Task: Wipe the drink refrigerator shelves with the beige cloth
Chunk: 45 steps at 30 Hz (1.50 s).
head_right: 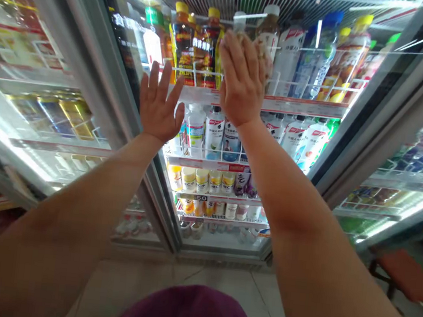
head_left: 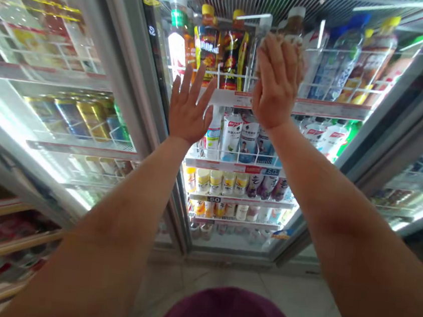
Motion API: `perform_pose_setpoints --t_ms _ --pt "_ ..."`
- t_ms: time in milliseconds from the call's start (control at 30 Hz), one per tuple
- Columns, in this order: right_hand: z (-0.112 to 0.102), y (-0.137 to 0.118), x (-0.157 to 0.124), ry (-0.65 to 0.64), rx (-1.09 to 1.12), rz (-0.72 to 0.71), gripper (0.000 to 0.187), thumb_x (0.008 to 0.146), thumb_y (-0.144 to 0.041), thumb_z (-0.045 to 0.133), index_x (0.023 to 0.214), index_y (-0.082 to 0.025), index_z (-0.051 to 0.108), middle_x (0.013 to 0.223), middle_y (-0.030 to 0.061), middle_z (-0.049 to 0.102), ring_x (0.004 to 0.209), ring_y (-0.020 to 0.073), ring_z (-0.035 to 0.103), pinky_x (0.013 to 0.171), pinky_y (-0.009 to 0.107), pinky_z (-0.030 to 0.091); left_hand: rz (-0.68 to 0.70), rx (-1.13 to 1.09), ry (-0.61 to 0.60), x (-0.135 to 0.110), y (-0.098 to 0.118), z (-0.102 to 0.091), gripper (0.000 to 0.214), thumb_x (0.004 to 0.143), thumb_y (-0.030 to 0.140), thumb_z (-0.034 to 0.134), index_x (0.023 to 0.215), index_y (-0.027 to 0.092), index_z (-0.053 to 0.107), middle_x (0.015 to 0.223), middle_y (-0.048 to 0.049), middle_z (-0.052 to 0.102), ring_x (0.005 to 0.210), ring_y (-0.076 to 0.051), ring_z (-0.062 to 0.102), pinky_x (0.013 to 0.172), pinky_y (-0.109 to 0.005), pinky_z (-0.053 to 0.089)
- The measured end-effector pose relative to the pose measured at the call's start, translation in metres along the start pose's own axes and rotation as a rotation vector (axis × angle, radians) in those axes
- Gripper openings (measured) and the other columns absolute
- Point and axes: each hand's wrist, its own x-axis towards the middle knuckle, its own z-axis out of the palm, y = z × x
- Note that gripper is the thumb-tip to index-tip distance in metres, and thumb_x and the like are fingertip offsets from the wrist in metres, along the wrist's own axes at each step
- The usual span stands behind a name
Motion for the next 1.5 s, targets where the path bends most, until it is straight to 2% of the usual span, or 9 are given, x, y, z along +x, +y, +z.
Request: perform_pose_setpoints --t_ms 133,200,400,467,733,1000,1067,1267,1500 --pt "-0.006 -0.003 0.001 -0.463 0.114 -0.341 0.051 0.100 -0.036 0.042 0.151 -0.040 0.048 0.158 -0.0082 0.046 0.157 0.0234 0.026 0.133 0.058 0.016 -0.015 -0.053 -0.023 -0.002 0.004 -0.007 0.068 0.101 0.062 0.018 0.162 0.034 0.030 0.165 0.0238 0.002 0.155 -0.017 -0.019 0.132 -0.047 -0.014" --pt "-0.008 -0.006 0.001 -0.526 0.115 -0.357 0.051 0.101 -0.037 0.041 0.152 -0.040 0.046 0.158 -0.0085 0.046 0.156 0.0226 0.028 0.133 0.057 0.018 -0.009 -0.081 -0.024 -0.003 0.005 -0.010 0.066 0.101 0.059 0.021 0.162 0.037 0.028 0.165 0.0234 0.004 0.155 -0.016 -0.019 0.132 -0.048 -0.014" --pt "0.011 0.001 -0.005 0.121 0.003 0.128 0.057 0.103 -0.031 0.023 0.159 -0.033 0.038 0.163 -0.0007 0.038 0.158 0.0239 0.021 0.133 0.060 0.015 0.056 -0.087 0.034 -0.006 0.004 -0.011 0.066 0.099 0.050 0.034 0.163 0.046 0.018 0.166 0.0200 0.012 0.153 -0.014 -0.016 0.132 -0.052 -0.014" --pt "0.016 0.005 -0.006 0.212 -0.020 0.170 0.058 0.104 -0.031 0.020 0.159 -0.035 0.039 0.161 0.0001 0.042 0.158 0.0242 0.022 0.132 0.063 0.014 0.085 -0.076 0.057 -0.006 0.002 -0.009 0.068 0.099 0.048 0.036 0.163 0.047 0.015 0.166 0.0191 0.014 0.153 -0.013 -0.017 0.132 -0.051 -0.014" --pt "-0.002 -0.011 -0.006 -0.381 -0.015 -0.319 0.054 0.103 -0.035 0.034 0.156 -0.037 0.042 0.160 -0.0068 0.043 0.156 0.0205 0.030 0.133 0.050 0.023 0.095 -0.099 0.087 -0.006 0.002 -0.008 0.062 0.102 0.046 0.034 0.163 0.045 0.022 0.166 0.0173 0.013 0.156 -0.016 -0.009 0.133 -0.050 -0.009" --pt "0.012 -0.001 -0.012 0.105 -0.055 0.102 0.057 0.103 -0.029 0.024 0.155 -0.022 0.045 0.162 0.0031 0.040 0.156 0.0242 0.029 0.133 0.052 0.020 0.049 -0.165 0.089 -0.005 0.005 -0.008 0.059 0.102 0.043 0.046 0.159 0.036 0.037 0.168 0.0054 0.020 0.158 -0.028 0.002 0.131 -0.059 -0.002" --pt "0.012 0.002 -0.012 0.070 -0.048 0.046 0.055 0.104 -0.030 0.025 0.154 -0.024 0.048 0.160 0.0013 0.043 0.156 0.0232 0.030 0.133 0.052 0.020 0.048 -0.152 0.100 -0.005 0.005 -0.007 0.057 0.102 0.042 0.045 0.158 0.037 0.038 0.168 0.0059 0.021 0.158 -0.027 0.004 0.131 -0.058 0.000" --pt "0.005 -0.009 -0.008 -0.403 0.052 -0.398 0.051 0.104 -0.027 0.030 0.152 -0.028 0.049 0.159 -0.0049 0.046 0.153 0.0165 0.035 0.132 0.045 0.025 0.063 -0.024 0.117 -0.006 0.001 -0.003 0.057 0.106 0.049 0.034 0.158 0.029 0.040 0.169 0.0059 0.016 0.158 -0.026 0.002 0.132 -0.054 0.001" --pt "-0.027 0.035 -0.031 -0.316 -0.046 -0.323 0.050 0.105 -0.028 0.029 0.152 -0.034 0.048 0.160 -0.0083 0.043 0.154 0.0163 0.034 0.133 0.045 0.023 0.028 -0.067 0.098 -0.006 -0.002 -0.005 0.059 0.102 0.050 0.042 0.159 0.034 0.040 0.168 0.0043 0.020 0.158 -0.028 0.002 0.132 -0.059 0.002"
